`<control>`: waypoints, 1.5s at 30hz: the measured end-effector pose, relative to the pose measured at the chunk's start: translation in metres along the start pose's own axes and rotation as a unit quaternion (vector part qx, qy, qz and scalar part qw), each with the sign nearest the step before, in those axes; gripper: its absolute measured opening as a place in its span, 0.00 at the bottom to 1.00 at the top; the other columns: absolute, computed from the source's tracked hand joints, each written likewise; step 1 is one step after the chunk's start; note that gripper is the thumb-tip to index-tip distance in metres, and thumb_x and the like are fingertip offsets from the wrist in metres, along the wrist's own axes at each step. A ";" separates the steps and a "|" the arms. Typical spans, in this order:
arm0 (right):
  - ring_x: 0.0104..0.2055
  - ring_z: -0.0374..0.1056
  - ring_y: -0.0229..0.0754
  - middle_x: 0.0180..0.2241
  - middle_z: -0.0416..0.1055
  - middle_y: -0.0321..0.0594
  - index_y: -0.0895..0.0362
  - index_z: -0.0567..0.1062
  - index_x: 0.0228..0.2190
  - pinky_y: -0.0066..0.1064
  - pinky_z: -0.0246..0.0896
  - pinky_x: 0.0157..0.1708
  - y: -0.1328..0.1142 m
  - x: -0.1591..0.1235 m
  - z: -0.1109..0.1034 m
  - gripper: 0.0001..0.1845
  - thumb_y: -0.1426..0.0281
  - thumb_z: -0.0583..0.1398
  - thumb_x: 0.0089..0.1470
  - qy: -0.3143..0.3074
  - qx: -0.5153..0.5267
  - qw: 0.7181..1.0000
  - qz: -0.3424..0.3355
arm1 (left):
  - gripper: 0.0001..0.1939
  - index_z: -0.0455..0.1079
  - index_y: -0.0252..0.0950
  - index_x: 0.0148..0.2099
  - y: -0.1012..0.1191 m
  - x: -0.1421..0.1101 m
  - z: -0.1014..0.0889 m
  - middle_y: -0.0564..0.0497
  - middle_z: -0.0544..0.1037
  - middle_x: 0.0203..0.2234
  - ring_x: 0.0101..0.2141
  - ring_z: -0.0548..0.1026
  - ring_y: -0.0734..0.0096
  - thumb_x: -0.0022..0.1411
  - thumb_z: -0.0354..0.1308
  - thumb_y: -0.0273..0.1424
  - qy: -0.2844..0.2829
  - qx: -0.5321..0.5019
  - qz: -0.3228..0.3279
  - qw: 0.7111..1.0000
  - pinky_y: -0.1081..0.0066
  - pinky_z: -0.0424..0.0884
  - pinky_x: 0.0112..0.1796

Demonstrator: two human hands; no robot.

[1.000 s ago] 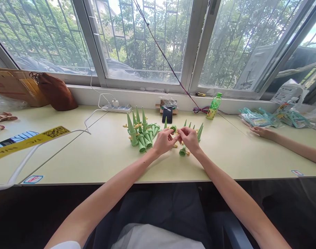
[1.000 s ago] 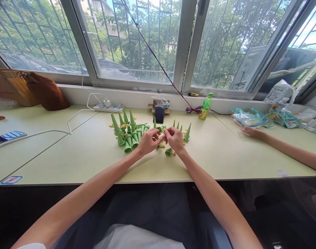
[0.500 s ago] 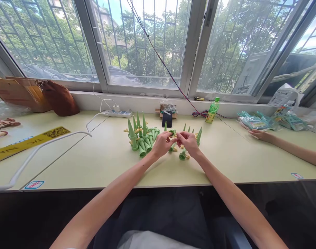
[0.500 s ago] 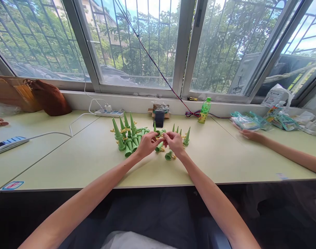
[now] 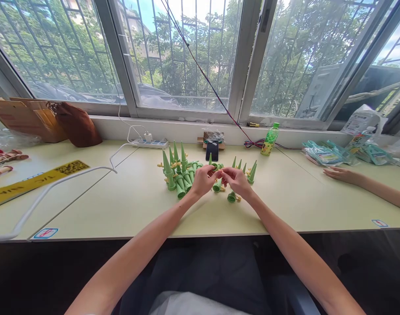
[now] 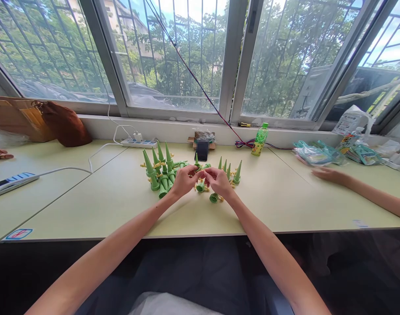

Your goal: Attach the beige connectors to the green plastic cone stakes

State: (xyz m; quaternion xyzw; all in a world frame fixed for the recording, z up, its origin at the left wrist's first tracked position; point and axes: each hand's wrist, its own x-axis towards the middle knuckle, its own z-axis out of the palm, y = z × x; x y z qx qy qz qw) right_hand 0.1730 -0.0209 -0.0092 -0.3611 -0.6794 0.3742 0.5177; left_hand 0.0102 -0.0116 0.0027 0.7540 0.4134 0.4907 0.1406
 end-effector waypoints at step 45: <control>0.39 0.76 0.47 0.40 0.78 0.49 0.58 0.71 0.48 0.33 0.73 0.31 0.010 0.001 -0.003 0.30 0.51 0.64 0.51 0.017 -0.021 1.000 -0.005 | 0.23 0.64 0.34 0.28 0.010 0.003 -0.004 0.52 0.73 0.22 0.24 0.74 0.73 0.46 0.69 0.47 -0.043 -0.347 -0.138 0.927 0.72 0.74 0.23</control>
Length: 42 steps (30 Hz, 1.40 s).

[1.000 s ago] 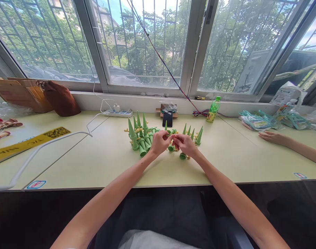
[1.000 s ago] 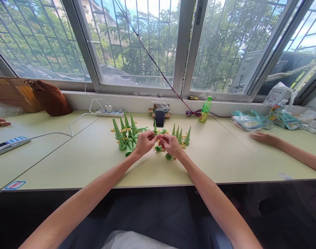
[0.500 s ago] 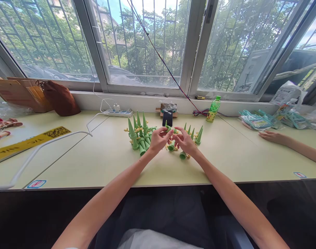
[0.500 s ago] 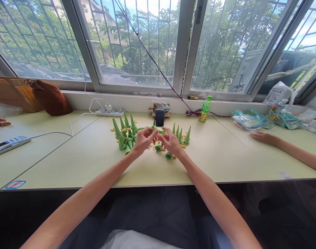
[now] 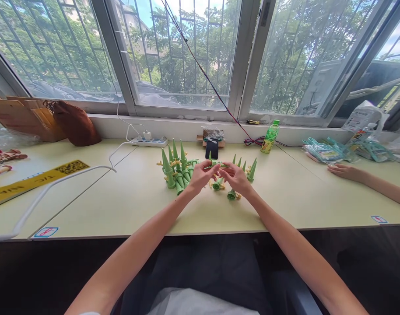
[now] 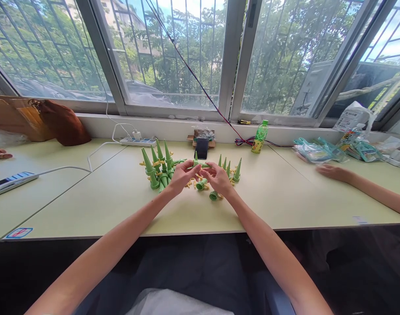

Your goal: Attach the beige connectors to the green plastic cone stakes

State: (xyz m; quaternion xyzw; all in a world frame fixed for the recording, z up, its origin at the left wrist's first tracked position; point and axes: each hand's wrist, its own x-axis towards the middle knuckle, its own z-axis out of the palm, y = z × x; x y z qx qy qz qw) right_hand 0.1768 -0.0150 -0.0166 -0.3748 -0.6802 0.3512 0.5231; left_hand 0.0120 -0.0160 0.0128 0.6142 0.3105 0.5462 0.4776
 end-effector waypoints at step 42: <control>0.29 0.73 0.40 0.30 0.76 0.40 0.55 0.70 0.41 0.32 0.70 0.32 -0.017 -0.004 0.003 0.13 0.59 0.58 0.59 0.087 -0.118 0.984 -0.103 | 0.20 0.68 0.32 0.35 0.000 0.001 -0.002 0.47 0.77 0.27 0.27 0.76 0.71 0.47 0.71 0.38 0.012 -0.066 -0.112 0.991 0.73 0.73 0.26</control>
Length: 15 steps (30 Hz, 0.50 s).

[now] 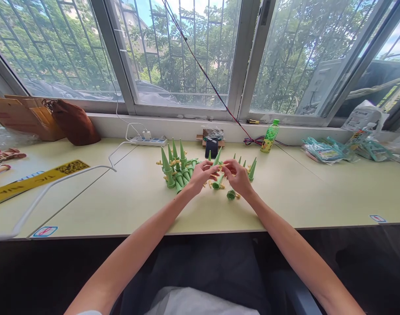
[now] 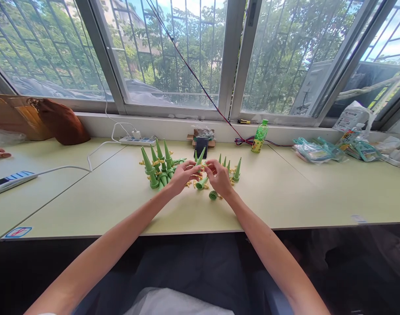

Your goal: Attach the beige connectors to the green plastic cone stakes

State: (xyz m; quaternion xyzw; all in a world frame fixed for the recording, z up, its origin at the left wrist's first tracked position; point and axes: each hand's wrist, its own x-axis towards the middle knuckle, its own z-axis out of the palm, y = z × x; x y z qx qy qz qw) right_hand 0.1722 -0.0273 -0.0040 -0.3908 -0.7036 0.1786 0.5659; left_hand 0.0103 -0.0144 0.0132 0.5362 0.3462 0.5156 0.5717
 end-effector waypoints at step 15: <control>0.29 0.72 0.41 0.28 0.74 0.39 0.55 0.72 0.33 0.32 0.68 0.31 0.001 0.001 -0.002 0.12 0.60 0.57 0.59 0.034 -0.022 0.999 -0.007 | 0.24 0.73 0.30 0.44 0.000 -0.002 -0.001 0.39 0.79 0.40 0.26 0.77 0.73 0.52 0.67 0.44 -0.065 0.028 -0.002 0.998 0.75 0.70 0.22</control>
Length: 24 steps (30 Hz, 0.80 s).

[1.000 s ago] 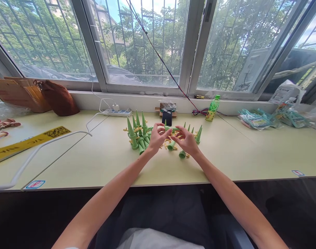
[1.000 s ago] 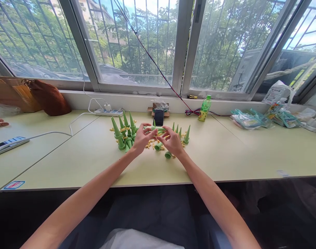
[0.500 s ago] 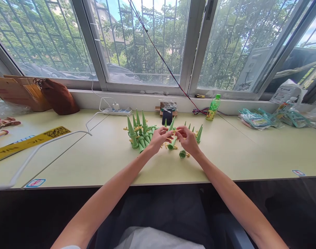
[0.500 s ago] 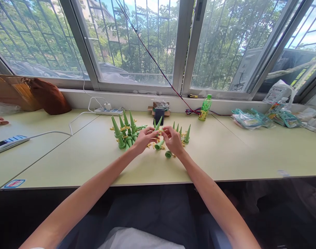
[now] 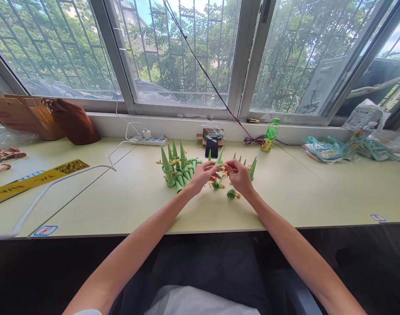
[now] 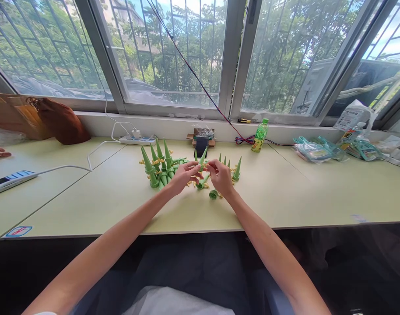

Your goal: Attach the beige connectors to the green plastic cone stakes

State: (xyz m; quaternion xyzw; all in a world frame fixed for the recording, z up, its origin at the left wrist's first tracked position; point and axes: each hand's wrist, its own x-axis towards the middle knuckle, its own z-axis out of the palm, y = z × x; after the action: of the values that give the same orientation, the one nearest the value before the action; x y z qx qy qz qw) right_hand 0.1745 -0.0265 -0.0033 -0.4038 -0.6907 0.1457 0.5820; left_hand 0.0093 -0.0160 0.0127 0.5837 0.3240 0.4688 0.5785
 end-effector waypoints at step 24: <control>0.19 0.59 0.36 0.18 0.64 0.35 0.55 0.67 0.23 0.29 0.54 0.20 -0.003 -0.002 -0.001 0.20 0.55 0.55 0.60 -0.012 0.000 0.998 0.067 | 0.19 0.68 0.37 0.43 -0.006 -0.005 0.006 0.46 0.79 0.41 0.21 0.74 0.78 0.56 0.64 0.44 0.030 0.173 0.135 0.975 0.79 0.66 0.19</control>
State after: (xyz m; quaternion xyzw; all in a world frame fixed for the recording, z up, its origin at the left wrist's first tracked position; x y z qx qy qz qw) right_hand 0.1743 -0.0299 -0.0022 -0.4478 -0.6689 0.1889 0.5626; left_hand 0.0143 -0.0218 0.0071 0.6989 0.3351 0.4969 0.3903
